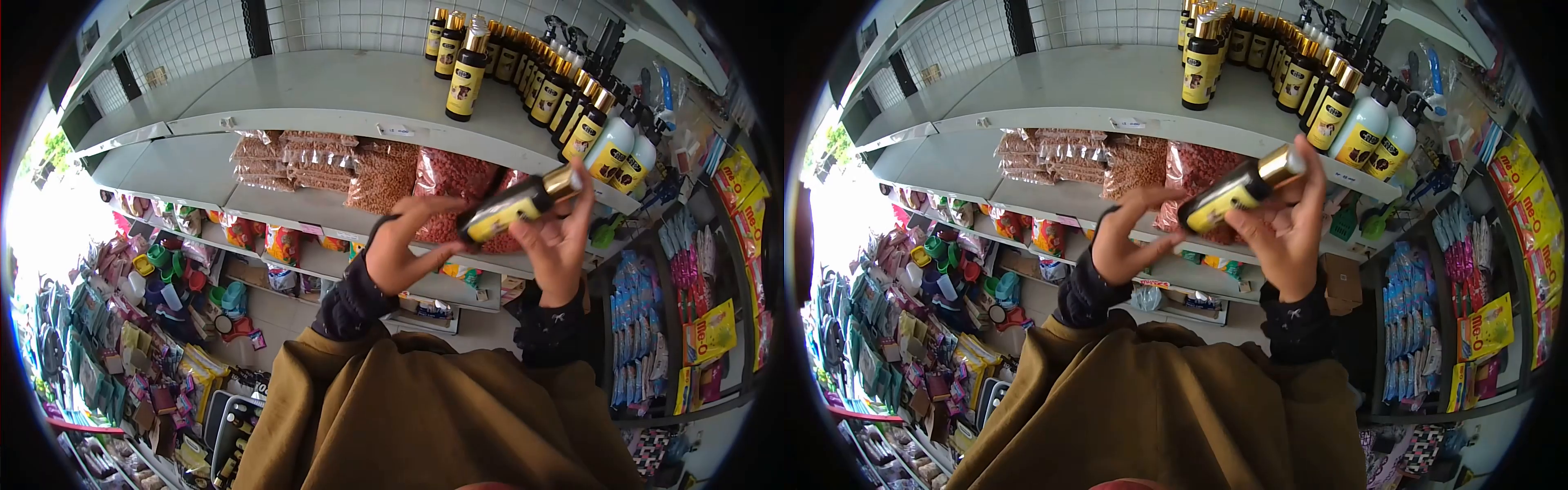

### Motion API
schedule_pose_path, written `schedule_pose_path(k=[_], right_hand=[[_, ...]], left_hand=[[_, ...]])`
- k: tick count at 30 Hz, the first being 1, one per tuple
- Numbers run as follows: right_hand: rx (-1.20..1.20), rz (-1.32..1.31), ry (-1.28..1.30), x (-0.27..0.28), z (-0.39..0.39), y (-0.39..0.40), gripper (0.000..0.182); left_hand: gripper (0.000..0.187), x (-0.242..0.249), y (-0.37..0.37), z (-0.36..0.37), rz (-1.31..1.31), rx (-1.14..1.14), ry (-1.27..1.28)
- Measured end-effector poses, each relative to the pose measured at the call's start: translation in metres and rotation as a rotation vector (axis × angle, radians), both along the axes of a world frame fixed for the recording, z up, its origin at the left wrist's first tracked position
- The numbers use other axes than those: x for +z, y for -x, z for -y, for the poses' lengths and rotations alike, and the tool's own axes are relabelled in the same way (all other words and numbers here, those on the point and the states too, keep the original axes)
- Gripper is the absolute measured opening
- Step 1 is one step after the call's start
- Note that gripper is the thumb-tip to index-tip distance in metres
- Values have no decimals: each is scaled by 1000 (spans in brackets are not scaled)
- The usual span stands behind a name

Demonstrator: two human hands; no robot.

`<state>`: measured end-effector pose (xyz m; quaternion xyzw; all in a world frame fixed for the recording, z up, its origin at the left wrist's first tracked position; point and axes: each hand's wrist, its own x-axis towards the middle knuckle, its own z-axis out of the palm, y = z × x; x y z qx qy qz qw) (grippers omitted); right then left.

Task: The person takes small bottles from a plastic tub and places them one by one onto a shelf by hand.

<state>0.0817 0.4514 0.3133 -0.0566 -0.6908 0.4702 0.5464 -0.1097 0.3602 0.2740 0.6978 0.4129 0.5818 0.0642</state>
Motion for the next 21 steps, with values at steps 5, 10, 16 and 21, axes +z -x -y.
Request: schedule_pose_path(k=[5, 10, 16, 21], right_hand=[[-129, -88, -187, 47, -22, 12, 71], [-169, 13, -349, 79, -54, 48, 57], [-216, 178, -342, 78, -77, 77, 56], [-272, 187, -426, 72, -85, 85, 55]], left_hand=[[32, 37, 36, -39, -208, 299, -328], [29, 53, 53, -82, -170, 374, -306], [36, 38, 48, -97, -283, 535, -359], [35, 36, 50, -96, -295, 539, -324]])
